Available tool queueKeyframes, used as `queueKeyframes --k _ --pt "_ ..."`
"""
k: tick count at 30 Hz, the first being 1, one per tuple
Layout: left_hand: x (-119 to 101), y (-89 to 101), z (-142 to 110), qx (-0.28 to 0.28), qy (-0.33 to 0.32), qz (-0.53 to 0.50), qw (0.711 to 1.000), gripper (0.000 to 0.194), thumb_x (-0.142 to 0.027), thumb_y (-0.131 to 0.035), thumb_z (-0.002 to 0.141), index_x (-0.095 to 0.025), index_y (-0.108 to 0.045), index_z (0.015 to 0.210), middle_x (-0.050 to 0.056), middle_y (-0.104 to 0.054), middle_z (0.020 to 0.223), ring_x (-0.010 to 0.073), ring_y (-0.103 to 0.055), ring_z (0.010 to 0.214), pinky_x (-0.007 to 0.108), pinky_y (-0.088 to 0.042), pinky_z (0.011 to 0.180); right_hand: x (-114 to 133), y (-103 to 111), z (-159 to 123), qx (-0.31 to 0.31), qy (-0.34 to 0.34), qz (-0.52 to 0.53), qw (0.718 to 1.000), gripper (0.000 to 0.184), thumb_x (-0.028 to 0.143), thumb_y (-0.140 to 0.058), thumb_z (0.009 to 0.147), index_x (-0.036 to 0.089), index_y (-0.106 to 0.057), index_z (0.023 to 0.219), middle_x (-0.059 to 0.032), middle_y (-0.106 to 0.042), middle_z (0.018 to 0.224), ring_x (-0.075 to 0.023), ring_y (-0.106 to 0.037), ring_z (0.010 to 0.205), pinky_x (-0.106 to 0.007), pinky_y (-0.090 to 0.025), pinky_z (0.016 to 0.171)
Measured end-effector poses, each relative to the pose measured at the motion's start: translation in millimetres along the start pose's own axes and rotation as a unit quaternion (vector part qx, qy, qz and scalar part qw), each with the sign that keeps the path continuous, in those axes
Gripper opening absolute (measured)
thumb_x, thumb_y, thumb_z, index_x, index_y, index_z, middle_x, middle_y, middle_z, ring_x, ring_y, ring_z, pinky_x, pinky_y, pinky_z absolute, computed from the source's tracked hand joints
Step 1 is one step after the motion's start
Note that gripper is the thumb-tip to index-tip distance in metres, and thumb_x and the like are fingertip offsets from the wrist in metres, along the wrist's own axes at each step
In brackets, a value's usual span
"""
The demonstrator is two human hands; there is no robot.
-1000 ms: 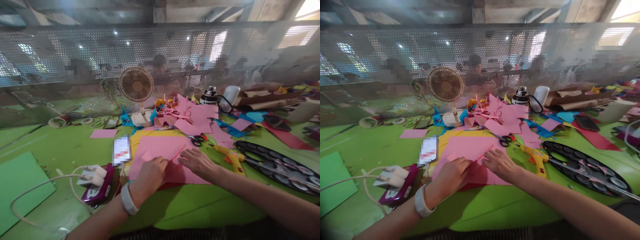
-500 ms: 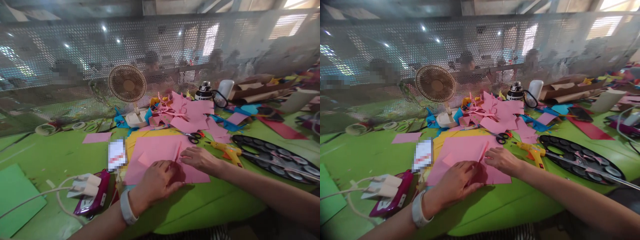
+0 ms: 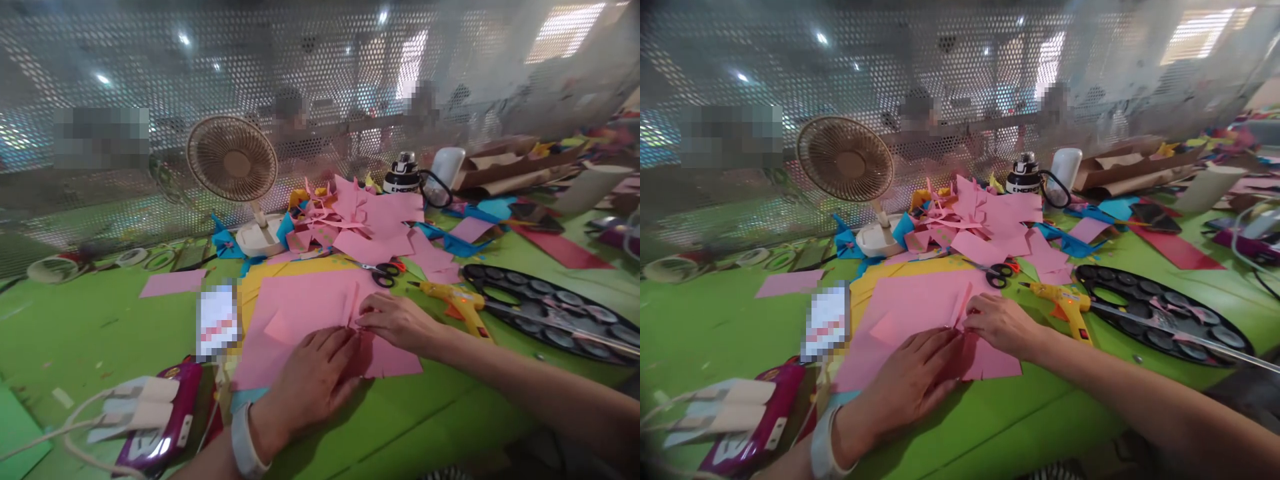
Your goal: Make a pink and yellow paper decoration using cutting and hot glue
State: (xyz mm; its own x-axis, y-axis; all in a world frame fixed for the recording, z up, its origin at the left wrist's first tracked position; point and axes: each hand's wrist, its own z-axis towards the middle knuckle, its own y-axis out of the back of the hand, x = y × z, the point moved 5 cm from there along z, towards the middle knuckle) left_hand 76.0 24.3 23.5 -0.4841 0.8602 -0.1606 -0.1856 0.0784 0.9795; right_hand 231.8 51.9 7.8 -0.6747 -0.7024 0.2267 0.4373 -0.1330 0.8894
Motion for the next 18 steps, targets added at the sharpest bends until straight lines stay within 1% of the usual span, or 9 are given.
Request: queueKeyframes --k 3,5,8,10,11,13,15,18 --pt "-0.3 3.4 -2.3 -0.036 -0.006 0.002 0.999 0.049 -0.039 -0.044 0.09 -0.012 -0.039 0.131 0.015 -0.052 0.127 0.027 -0.048 0.115 0.044 -0.044 0.095 0.8 -0.5 -0.8 0.004 0.019 -0.009 1.0 0.022 0.02 -0.045 0.092 0.023 -0.067 0.095 -0.0053 -0.063 0.095 -0.016 -0.056 0.082 -0.027 -0.044 0.069" --pt "-2.6 6.7 -3.7 -0.063 -0.02 0.012 0.998 0.048 -0.037 -0.045 0.09 -0.011 -0.04 0.13 0.016 -0.051 0.125 0.0269 -0.047 0.115 0.043 -0.043 0.095 0.7 -0.2 -1.2 0.003 0.034 -0.015 0.999 0.024 0.016 -0.044 0.091 0.023 -0.067 0.095 -0.0056 -0.063 0.095 -0.0163 -0.056 0.082 -0.028 -0.044 0.069" --pt "-9.0 7.7 -2.9 -0.058 -0.056 0.027 0.996 0.055 -0.044 -0.045 0.089 -0.014 -0.037 0.135 0.014 -0.051 0.123 0.0285 -0.045 0.114 0.046 -0.04 0.096 -0.4 1.3 -1.4 0.003 0.039 -0.002 0.999 0.023 0.017 -0.045 0.091 0.023 -0.067 0.093 -0.0059 -0.064 0.096 -0.0162 -0.057 0.083 -0.028 -0.044 0.07" --pt "-11.6 7.2 -1.2 -0.051 -0.066 0.036 0.996 0.059 -0.048 -0.045 0.088 -0.018 -0.034 0.138 0.013 -0.051 0.121 0.0286 -0.046 0.111 0.048 -0.039 0.097 -1.1 2.5 -1.1 0.003 0.034 0.006 0.999 0.023 0.018 -0.046 0.091 0.023 -0.068 0.091 -0.0058 -0.064 0.096 -0.0159 -0.058 0.083 -0.027 -0.044 0.07" --pt "-11.8 6.9 -0.5 -0.053 -0.064 0.041 0.996 0.058 -0.049 -0.045 0.089 -0.02 -0.035 0.138 0.012 -0.052 0.119 0.0281 -0.047 0.11 0.049 -0.038 0.098 -1.2 3.0 -0.9 0.003 0.031 0.008 0.999 0.023 0.019 -0.046 0.091 0.023 -0.068 0.09 -0.0057 -0.064 0.096 -0.0157 -0.058 0.083 -0.027 -0.044 0.069" --pt "-10.7 5.9 0.2 -0.062 -0.053 0.049 0.995 0.053 -0.049 -0.045 0.089 -0.019 -0.042 0.133 0.011 -0.054 0.114 0.0273 -0.048 0.107 0.049 -0.036 0.099 -1.2 3.9 -0.8 0.003 0.026 0.009 1.0 0.022 0.02 -0.046 0.091 0.023 -0.068 0.09 -0.0055 -0.064 0.096 -0.0154 -0.058 0.082 -0.026 -0.045 0.068" --pt "-8.8 4.4 0.0 -0.068 -0.043 0.051 0.995 0.048 -0.049 -0.044 0.088 -0.016 -0.052 0.123 0.012 -0.056 0.11 0.0271 -0.049 0.105 0.049 -0.035 0.1 -1.1 4.6 -0.9 0.004 0.022 0.01 1.0 0.023 0.021 -0.046 0.092 0.023 -0.069 0.091 -0.0056 -0.064 0.096 -0.0153 -0.059 0.082 -0.026 -0.045 0.069" --pt "-7.2 3.3 -0.4 -0.073 -0.039 0.049 0.995 0.05 -0.054 -0.045 0.086 -0.013 -0.058 0.113 0.014 -0.057 0.11 0.0287 -0.049 0.106 0.048 -0.036 0.099 -0.8 5.7 -1.4 0.0 0.022 0.009 1.0 0.023 0.021 -0.046 0.092 0.023 -0.069 0.092 -0.0057 -0.064 0.097 -0.0152 -0.059 0.084 -0.026 -0.045 0.07"
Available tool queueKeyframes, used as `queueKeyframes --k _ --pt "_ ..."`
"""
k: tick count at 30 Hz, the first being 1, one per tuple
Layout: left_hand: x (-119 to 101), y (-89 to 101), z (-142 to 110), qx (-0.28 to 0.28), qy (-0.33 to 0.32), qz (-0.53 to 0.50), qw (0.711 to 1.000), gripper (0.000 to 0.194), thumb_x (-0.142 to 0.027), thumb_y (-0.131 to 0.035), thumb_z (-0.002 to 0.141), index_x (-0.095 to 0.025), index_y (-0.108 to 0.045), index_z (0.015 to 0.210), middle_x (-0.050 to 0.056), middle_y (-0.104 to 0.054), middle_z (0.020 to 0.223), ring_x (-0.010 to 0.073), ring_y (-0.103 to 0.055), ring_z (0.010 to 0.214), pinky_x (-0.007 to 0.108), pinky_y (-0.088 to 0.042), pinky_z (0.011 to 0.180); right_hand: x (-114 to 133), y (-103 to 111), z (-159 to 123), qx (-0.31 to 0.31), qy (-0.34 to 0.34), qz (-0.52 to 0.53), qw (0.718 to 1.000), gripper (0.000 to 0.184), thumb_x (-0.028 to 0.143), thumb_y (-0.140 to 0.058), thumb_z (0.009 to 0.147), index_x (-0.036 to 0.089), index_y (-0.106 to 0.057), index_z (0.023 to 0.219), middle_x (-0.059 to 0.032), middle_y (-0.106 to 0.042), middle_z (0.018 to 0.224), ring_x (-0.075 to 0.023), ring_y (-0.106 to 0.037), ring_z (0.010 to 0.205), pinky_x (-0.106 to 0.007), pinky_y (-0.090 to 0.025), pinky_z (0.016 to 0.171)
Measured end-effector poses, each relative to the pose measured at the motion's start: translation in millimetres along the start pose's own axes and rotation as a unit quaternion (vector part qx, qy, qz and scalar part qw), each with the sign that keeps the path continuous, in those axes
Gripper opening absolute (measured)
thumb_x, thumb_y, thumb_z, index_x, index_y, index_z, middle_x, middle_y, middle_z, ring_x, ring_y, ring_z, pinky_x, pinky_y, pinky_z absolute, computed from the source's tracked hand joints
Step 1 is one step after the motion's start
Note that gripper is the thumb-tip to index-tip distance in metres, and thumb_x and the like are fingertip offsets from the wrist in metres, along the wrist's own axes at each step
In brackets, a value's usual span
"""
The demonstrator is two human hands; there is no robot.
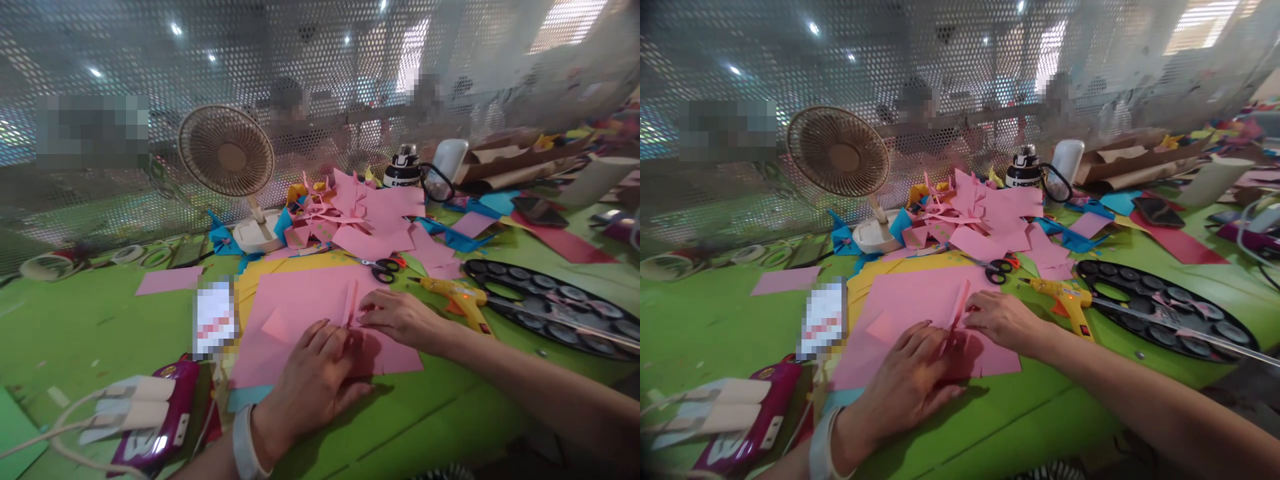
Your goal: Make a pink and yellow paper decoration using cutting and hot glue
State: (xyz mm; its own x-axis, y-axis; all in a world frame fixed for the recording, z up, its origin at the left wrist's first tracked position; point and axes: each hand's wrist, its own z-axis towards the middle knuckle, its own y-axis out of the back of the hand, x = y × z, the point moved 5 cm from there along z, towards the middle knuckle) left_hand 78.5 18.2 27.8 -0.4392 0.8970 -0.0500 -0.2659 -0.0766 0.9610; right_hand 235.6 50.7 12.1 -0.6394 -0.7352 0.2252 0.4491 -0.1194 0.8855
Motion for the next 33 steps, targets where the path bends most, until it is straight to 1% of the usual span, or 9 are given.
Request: queueKeyframes --k 3,6,11,13,15,19,23,29,33 --pt "-0.2 -0.4 1.0 0.006 -0.003 -0.016 1.0 0.054 -0.054 -0.045 0.086 -0.011 -0.055 0.117 0.014 -0.056 0.12 0.0292 -0.049 0.11 0.046 -0.04 0.097 0.3 0.8 -0.4 -0.003 0.004 -0.002 1.0 0.024 0.021 -0.045 0.092 0.024 -0.069 0.093 -0.0055 -0.064 0.098 -0.0149 -0.059 0.084 -0.025 -0.045 0.069" --pt "-0.2 -3.4 2.3 0.029 -0.001 -0.049 0.998 0.053 -0.052 -0.044 0.088 -0.011 -0.053 0.12 0.014 -0.057 0.122 0.0278 -0.052 0.109 0.043 -0.043 0.095 0.2 0.6 -0.3 0.001 -0.001 0.003 1.0 0.023 0.021 -0.046 0.092 0.023 -0.069 0.093 -0.005 -0.064 0.098 -0.0149 -0.059 0.085 -0.025 -0.045 0.07" --pt "2.2 -4.8 2.4 0.047 0.024 -0.105 0.993 0.052 -0.05 -0.046 0.088 -0.011 -0.05 0.123 0.013 -0.057 0.121 0.0269 -0.052 0.111 0.042 -0.044 0.094 -0.4 0.4 0.7 0.002 -0.037 0.035 0.999 0.019 0.027 -0.049 0.091 0.021 -0.067 0.092 -0.0041 -0.063 0.094 -0.0141 -0.059 0.083 -0.025 -0.045 0.072" --pt "3.8 -3.3 2.1 0.054 0.036 -0.129 0.99 0.052 -0.05 -0.046 0.088 -0.013 -0.049 0.124 0.013 -0.056 0.122 0.0264 -0.052 0.111 0.042 -0.044 0.094 -0.6 -0.1 1.0 0.005 -0.053 0.035 0.998 0.019 0.029 -0.05 0.091 0.021 -0.067 0.091 -0.0035 -0.062 0.092 -0.0138 -0.058 0.081 -0.025 -0.044 0.07" --pt "5.9 -0.5 1.9 0.053 0.043 -0.141 0.988 0.054 -0.051 -0.046 0.087 -0.016 -0.047 0.127 0.013 -0.052 0.127 0.0273 -0.049 0.115 0.044 -0.043 0.096 -1.0 -0.4 1.3 0.007 -0.064 0.023 0.998 0.019 0.03 -0.05 0.09 0.022 -0.068 0.089 -0.0035 -0.061 0.092 -0.0142 -0.057 0.08 -0.026 -0.043 0.07" --pt "10.4 2.9 1.2 0.058 0.049 -0.135 0.988 0.058 -0.055 -0.047 0.085 -0.018 -0.045 0.13 0.015 -0.04 0.14 0.0303 -0.039 0.127 0.048 -0.038 0.101 -0.7 -0.6 3.3 0.007 -0.067 0.002 0.998 0.021 0.033 -0.051 0.09 0.022 -0.068 0.086 -0.0035 -0.061 0.089 -0.0161 -0.055 0.081 -0.029 -0.042 0.073" --pt "10.4 -0.2 0.3 0.083 0.045 -0.131 0.987 0.057 -0.057 -0.046 0.085 -0.017 -0.048 0.126 0.015 -0.041 0.14 0.0306 -0.038 0.129 0.049 -0.038 0.101 0.9 -1.4 7.5 0.013 -0.068 0.005 0.998 0.021 0.028 -0.048 0.092 0.02 -0.067 0.085 -0.0037 -0.064 0.084 -0.0172 -0.055 0.082 -0.032 -0.04 0.077" --pt "8.7 -4.9 -1.6 0.098 0.053 -0.115 0.987 0.061 -0.06 -0.046 0.083 -0.017 -0.048 0.126 0.015 -0.035 0.144 0.031 -0.031 0.132 0.052 -0.031 0.106 0.2 -2.2 12.1 0.001 -0.129 0.002 0.992 0.017 0.02 -0.049 0.09 0.017 -0.061 0.079 -0.0052 -0.06 0.08 -0.018 -0.053 0.08 -0.031 -0.041 0.076" --pt "8.9 -5.5 -3.0 0.099 0.054 -0.118 0.987 0.063 -0.06 -0.046 0.083 -0.017 -0.046 0.129 0.015 -0.033 0.145 0.0312 -0.03 0.133 0.053 -0.03 0.106 -0.9 -4.3 13.6 0.007 -0.169 0.005 0.986 0.013 0.018 -0.05 0.088 0.017 -0.058 0.077 -0.0048 -0.058 0.08 -0.0179 -0.052 0.078 -0.031 -0.04 0.074"
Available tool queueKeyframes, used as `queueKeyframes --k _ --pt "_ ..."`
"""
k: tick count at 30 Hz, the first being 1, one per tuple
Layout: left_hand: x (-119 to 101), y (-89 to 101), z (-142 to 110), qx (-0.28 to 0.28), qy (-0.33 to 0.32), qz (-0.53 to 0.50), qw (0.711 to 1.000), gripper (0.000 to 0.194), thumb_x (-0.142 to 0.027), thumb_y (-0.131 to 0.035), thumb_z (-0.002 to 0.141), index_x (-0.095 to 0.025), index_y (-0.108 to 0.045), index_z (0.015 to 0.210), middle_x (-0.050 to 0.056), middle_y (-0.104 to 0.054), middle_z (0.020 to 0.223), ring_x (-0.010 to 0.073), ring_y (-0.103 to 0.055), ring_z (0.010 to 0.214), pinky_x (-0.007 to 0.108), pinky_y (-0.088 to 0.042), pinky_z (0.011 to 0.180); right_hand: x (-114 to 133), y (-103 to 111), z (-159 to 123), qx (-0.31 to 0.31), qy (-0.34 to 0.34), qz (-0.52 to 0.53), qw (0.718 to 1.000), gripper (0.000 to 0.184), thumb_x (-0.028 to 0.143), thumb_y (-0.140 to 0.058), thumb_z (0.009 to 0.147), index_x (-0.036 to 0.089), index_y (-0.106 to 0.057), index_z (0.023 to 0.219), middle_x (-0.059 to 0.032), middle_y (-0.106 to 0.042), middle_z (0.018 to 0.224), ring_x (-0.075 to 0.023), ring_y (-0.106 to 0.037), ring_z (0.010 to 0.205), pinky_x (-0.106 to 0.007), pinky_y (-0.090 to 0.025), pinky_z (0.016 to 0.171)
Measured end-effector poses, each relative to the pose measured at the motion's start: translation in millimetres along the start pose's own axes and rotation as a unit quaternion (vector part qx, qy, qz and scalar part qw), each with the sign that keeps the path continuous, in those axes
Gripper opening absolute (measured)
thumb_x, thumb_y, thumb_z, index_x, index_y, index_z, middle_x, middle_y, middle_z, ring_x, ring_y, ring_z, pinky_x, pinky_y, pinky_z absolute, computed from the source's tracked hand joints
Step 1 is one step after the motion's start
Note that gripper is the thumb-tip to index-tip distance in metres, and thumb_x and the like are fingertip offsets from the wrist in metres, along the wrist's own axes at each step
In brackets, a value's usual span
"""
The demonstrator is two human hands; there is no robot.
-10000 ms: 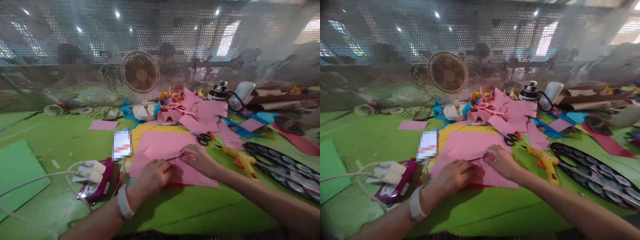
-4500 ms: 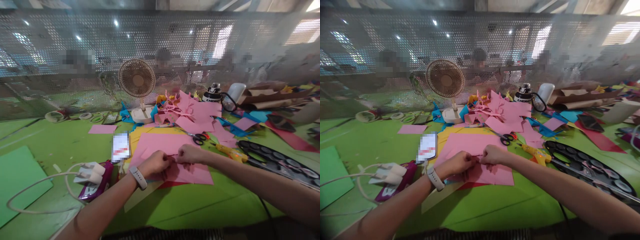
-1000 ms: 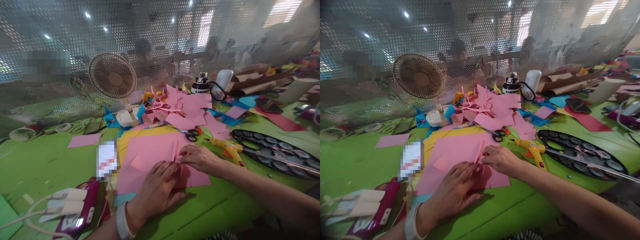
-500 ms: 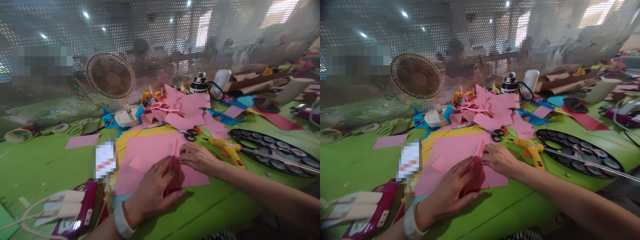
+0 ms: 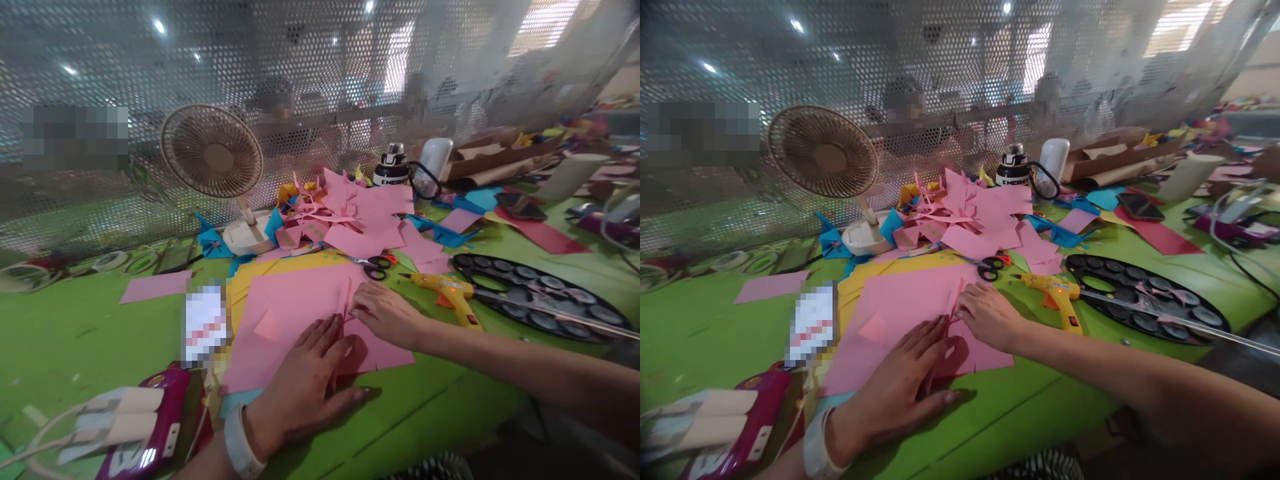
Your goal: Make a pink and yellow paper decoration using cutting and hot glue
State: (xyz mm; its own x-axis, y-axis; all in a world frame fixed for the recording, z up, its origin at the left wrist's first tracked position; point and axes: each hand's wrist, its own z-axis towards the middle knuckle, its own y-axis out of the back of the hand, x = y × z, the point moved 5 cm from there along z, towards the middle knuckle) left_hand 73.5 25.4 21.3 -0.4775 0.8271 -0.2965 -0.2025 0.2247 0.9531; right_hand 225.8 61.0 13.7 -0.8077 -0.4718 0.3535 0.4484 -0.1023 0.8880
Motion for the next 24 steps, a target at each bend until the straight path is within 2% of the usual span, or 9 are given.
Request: queueKeyframes --k 7,11,24 --pt "0.5 -1.2 -0.1 0.01 0.009 0.007 1.0 0.066 -0.062 -0.044 0.083 -0.016 -0.044 0.13 0.015 -0.028 0.147 0.0309 -0.027 0.134 0.052 -0.03 0.106 -3.6 -1.4 2.6 -0.015 -0.051 0.051 0.997 0.01 0.014 -0.055 0.079 0.018 -0.056 0.07 -0.0029 -0.056 0.075 -0.017 -0.05 0.075 -0.03 -0.039 0.071" --pt "-1.6 1.0 0.3 -0.017 -0.001 0.007 1.0 0.064 -0.062 -0.046 0.082 -0.018 -0.045 0.13 0.014 -0.031 0.146 0.0303 -0.029 0.133 0.052 -0.033 0.104 -7.5 -3.7 1.9 -0.022 -0.069 0.076 0.994 0.008 0.014 -0.057 0.077 0.018 -0.058 0.07 -0.0019 -0.058 0.074 -0.0159 -0.052 0.074 -0.029 -0.04 0.07" --pt "-2.3 -3.5 3.1 0.002 -0.006 0.041 0.999 0.07 -0.065 -0.041 0.082 -0.014 -0.046 0.129 0.015 -0.038 0.142 0.0299 -0.032 0.132 0.049 -0.031 0.106 -20.3 -11.0 3.6 -0.031 -0.122 0.131 0.983 0.006 0.017 -0.06 0.071 0.019 -0.06 0.065 -0.0021 -0.061 0.073 -0.0156 -0.056 0.07 -0.028 -0.044 0.066"
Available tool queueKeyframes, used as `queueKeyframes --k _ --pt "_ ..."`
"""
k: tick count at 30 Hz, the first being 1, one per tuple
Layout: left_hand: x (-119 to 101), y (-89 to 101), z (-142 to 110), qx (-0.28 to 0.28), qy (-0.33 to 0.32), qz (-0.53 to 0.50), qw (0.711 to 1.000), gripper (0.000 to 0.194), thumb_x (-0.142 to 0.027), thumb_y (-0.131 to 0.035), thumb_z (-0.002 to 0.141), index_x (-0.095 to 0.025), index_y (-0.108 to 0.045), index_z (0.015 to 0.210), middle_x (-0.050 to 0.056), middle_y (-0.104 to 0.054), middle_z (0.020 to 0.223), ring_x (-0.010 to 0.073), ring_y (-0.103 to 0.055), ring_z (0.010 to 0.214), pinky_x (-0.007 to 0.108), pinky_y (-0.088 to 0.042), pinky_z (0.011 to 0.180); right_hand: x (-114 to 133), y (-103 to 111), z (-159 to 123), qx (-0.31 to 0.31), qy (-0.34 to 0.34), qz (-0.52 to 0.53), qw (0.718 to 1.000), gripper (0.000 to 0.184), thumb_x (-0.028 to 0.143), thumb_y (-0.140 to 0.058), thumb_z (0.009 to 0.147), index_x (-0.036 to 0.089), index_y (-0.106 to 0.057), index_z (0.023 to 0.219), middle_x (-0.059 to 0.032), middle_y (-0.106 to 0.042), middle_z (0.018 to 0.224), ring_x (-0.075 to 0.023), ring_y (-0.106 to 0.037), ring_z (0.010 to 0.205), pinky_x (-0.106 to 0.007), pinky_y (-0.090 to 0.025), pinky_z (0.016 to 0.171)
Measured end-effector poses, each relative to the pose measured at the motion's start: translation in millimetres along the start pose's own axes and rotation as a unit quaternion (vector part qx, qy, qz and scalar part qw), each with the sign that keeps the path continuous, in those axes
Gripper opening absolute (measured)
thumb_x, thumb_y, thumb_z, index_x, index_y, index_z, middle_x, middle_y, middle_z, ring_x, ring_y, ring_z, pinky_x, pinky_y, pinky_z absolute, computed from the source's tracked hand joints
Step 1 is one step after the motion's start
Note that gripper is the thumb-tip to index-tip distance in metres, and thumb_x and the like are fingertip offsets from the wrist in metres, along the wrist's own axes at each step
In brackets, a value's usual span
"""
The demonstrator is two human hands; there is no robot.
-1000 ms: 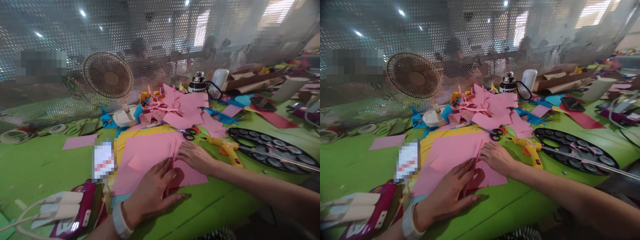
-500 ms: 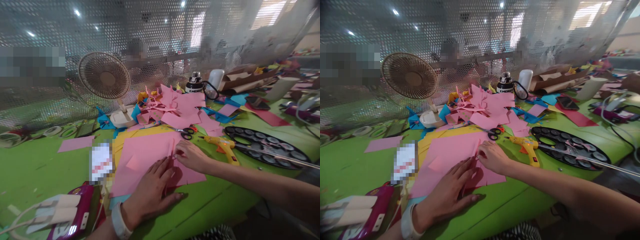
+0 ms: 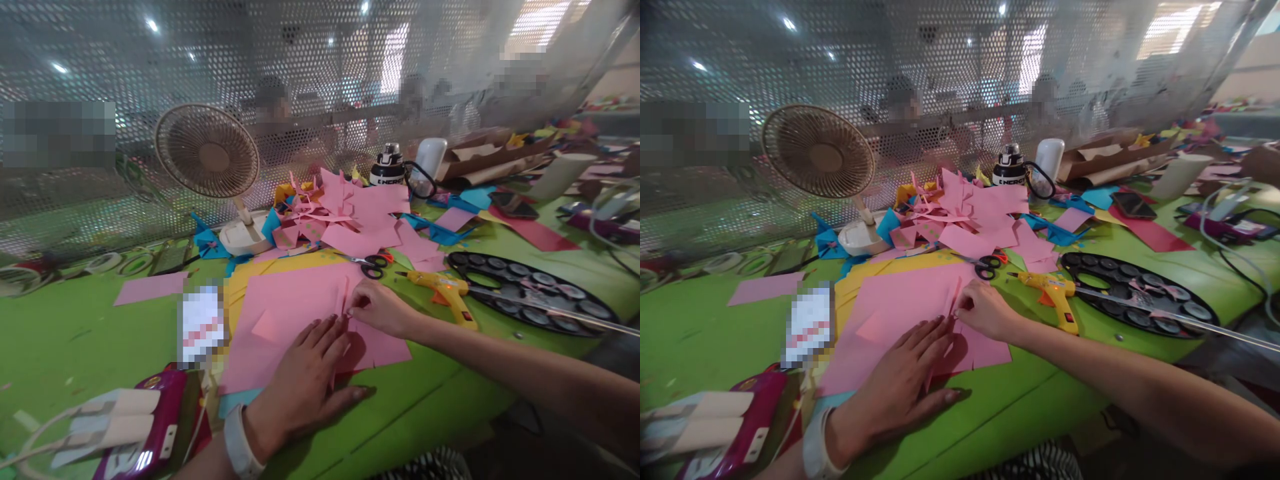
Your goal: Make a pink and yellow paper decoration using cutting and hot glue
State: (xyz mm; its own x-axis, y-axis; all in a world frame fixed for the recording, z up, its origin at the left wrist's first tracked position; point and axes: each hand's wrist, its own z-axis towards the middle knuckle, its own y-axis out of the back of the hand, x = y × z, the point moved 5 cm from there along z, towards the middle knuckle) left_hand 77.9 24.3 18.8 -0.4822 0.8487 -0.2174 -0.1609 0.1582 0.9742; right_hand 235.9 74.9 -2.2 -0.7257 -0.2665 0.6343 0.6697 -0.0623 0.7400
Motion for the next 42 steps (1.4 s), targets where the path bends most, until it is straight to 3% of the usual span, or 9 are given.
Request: queueKeyframes --k 9,14,21,30,35,42 --pt "0.3 -2.6 -0.5 -0.004 0.002 -0.004 1.0 0.069 -0.065 -0.04 0.083 -0.016 -0.043 0.132 0.013 -0.037 0.143 0.0296 -0.032 0.132 0.05 -0.03 0.106 2.8 4.3 -5.8 0.007 0.003 0.021 1.0 0.011 0.016 -0.057 0.076 0.019 -0.058 0.065 -0.002 -0.061 0.073 -0.0159 -0.055 0.072 -0.028 -0.044 0.067" --pt "2.1 -3.2 -0.8 -0.015 0.003 -0.013 1.0 0.07 -0.066 -0.041 0.082 -0.016 -0.043 0.132 0.013 -0.038 0.143 0.0299 -0.034 0.131 0.05 -0.031 0.105 1.4 1.8 -9.5 -0.021 0.01 0.023 0.999 0.015 0.012 -0.057 0.075 0.019 -0.053 0.063 -0.0025 -0.058 0.076 -0.0175 -0.053 0.078 -0.032 -0.043 0.074" --pt "3.2 -3.0 -0.4 -0.004 0.001 -0.026 1.0 0.07 -0.066 -0.038 0.083 -0.016 -0.043 0.132 0.013 -0.037 0.143 0.0302 -0.033 0.132 0.051 -0.031 0.106 1.0 -3.4 -12.4 -0.024 -0.018 0.027 0.999 0.015 0.011 -0.055 0.075 0.02 -0.049 0.064 -0.004 -0.056 0.086 -0.0198 -0.051 0.086 -0.035 -0.042 0.078" --pt "6.0 -3.9 -1.5 0.012 0.009 -0.039 0.999 0.071 -0.065 -0.036 0.084 -0.017 -0.037 0.136 0.012 -0.031 0.146 0.0296 -0.031 0.133 0.051 -0.032 0.106 4.2 -5.5 -13.6 -0.018 -0.035 0.009 0.999 0.011 0.012 -0.054 0.075 0.021 -0.052 0.069 -0.0057 -0.057 0.093 -0.0229 -0.05 0.092 -0.041 -0.039 0.084" --pt "7.4 -4.6 -2.0 0.013 0.007 -0.057 0.998 0.072 -0.064 -0.038 0.084 -0.018 -0.033 0.139 0.011 -0.03 0.147 0.0289 -0.028 0.134 0.05 -0.029 0.107 7.6 -3.3 -14.8 -0.03 -0.049 -0.003 0.998 0.014 0.008 -0.053 0.071 0.021 -0.05 0.075 -0.0065 -0.057 0.1 -0.0234 -0.049 0.095 -0.042 -0.038 0.084" --pt "8.4 -3.6 -1.6 0.03 0.004 -0.063 0.998 0.072 -0.062 -0.036 0.086 -0.017 -0.027 0.142 0.012 -0.031 0.146 0.0284 -0.026 0.135 0.049 -0.026 0.109 10.8 -1.0 -16.1 -0.008 -0.038 -0.003 0.999 0.015 0.008 -0.05 0.076 0.021 -0.053 0.083 -0.0066 -0.056 0.104 -0.0232 -0.048 0.099 -0.041 -0.038 0.085"
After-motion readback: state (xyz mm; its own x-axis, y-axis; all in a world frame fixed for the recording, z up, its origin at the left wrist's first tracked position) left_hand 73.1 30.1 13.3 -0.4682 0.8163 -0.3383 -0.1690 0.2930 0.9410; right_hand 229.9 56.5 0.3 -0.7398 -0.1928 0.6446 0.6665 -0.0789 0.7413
